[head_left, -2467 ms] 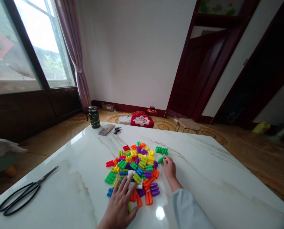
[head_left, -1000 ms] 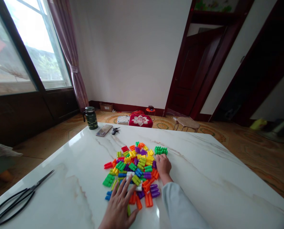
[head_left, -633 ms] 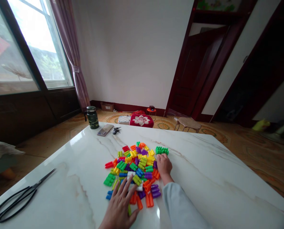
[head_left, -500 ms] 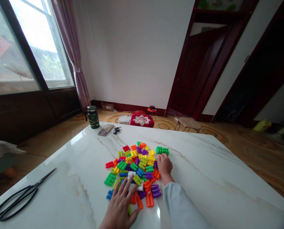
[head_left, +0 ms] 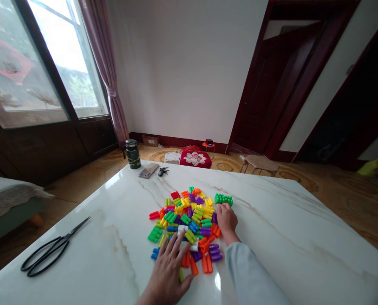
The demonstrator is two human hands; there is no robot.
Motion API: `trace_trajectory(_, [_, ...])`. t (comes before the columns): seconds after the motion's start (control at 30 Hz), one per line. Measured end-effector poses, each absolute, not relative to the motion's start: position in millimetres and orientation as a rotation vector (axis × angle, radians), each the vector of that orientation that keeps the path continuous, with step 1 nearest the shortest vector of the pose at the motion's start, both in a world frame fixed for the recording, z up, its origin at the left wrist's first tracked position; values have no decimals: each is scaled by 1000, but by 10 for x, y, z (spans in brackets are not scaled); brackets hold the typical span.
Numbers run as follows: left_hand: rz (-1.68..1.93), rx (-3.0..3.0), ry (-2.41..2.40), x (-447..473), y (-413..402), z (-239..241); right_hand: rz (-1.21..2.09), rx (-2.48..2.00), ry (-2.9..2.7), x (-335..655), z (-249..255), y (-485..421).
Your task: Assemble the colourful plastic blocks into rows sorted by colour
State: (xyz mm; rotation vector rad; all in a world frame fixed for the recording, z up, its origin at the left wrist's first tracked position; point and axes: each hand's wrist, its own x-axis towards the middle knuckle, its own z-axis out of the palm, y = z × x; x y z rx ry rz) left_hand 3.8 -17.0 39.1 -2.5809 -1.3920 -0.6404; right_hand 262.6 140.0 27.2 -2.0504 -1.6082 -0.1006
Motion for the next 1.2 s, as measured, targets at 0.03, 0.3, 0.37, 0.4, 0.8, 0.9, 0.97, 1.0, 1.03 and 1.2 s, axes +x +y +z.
trace_trajectory(0.03, [-645,-2583,-1394,39,-170,393,-100,-2054,-1609,2628,269,1402])
trace_trajectory(0.3, [-650,-2597,-1411,37,-165,376,-64,-2026,-1607,2643,224,1432])
trace_trajectory(0.37, [-640,-2605,-1422,38,-162,375,-4,-1999,-1552,2666,205,1432])
trace_trajectory(0.4, [-637,-2609,-1426,39,-160,375,24,-1990,-1516,2677,200,1427])
trace_trajectory(0.8, [-659,-2610,-1416,47,-165,366,248,-1619,-1957,1680,774,1109])
trace_trajectory(0.9, [-644,-2600,-1397,39,-142,325,211,-1898,-2112,1388,906,1056])
trace_trajectory(0.97, [-648,-2586,-1383,32,-128,297,201,-2016,-2156,1293,947,1040])
trace_trajectory(1.0, [-656,-2578,-1374,30,-123,285,203,-2039,-2173,1269,955,1036])
trace_trajectory(1.03, [-667,-2567,-1365,28,-120,275,198,-2041,-2185,1257,955,1032])
trace_trajectory(1.2, [-711,-2517,-1324,21,-115,250,102,-1927,-2113,1288,862,1013])
